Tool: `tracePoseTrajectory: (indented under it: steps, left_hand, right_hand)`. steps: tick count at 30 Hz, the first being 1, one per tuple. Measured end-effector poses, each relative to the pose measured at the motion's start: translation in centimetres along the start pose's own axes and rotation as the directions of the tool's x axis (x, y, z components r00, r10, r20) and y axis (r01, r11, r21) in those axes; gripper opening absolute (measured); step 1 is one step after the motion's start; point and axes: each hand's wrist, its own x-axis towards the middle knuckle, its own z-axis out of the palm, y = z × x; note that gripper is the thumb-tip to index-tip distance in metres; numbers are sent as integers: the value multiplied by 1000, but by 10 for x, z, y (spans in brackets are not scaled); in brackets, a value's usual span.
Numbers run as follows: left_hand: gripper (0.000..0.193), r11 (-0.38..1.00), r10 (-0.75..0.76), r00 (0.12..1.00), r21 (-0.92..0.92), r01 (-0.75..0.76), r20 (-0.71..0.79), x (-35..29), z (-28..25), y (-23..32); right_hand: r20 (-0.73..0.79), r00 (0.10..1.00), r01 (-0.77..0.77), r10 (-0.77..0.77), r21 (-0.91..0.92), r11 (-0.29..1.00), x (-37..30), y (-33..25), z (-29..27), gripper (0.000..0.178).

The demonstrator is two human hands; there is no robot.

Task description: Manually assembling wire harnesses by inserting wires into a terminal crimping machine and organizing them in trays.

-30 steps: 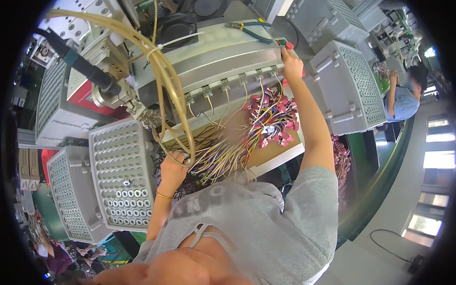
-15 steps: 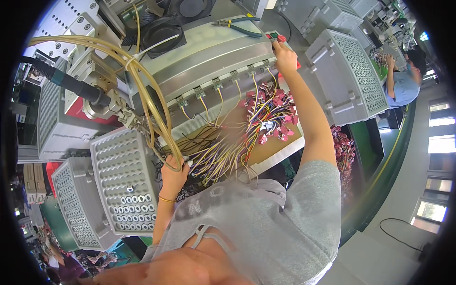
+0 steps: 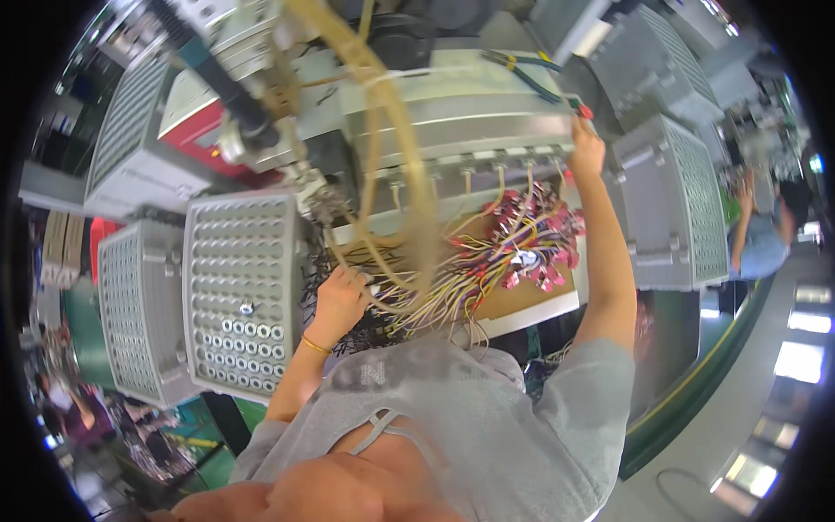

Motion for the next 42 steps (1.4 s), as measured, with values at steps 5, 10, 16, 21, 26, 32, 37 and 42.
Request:
tracePoseTrajectory:
  steps: [5,10,16,21,26,32,37,42]
  left_hand:
    - [10,999,-34,998,23,33,61,-4,0,-2]
    - [10,1000,-24,999,16,23,21,-5,0,-4]
    - [10,999,-26,999,41,24,36,-8,1,-4]
    - [10,999,-31,999,23,31,8,-8,2,-4]
    - [10,999,-24,1000,36,23,11,-7,1,-4]
    - [9,999,-31,999,24,31,10,-9,3,-5]
    - [9,999,-36,999,27,36,-5,-10,5,-7]
    - [9,999,-38,999,20,38,-3,-10,6,-7]
  right_hand:
    - [44,999,5,-5,7,1000,-2,8,4,34]
    - [-75,997,30,-25,74,997,-3,17,15,33]
    - [13,1000,-26,26,52,998,-3,20,19,39]
    - [-17,1000,-5,7,94,996,-2,10,11,37]
    - [-12,1000,-13,14,64,998,2,0,3,35]
    - [-37,998,58,-56,64,996,-5,19,14,33]
    - [107,976,-189,192,-35,981,-5,43,36,30]
    - [-106,994,30,-11,175,984,-9,49,39,32]
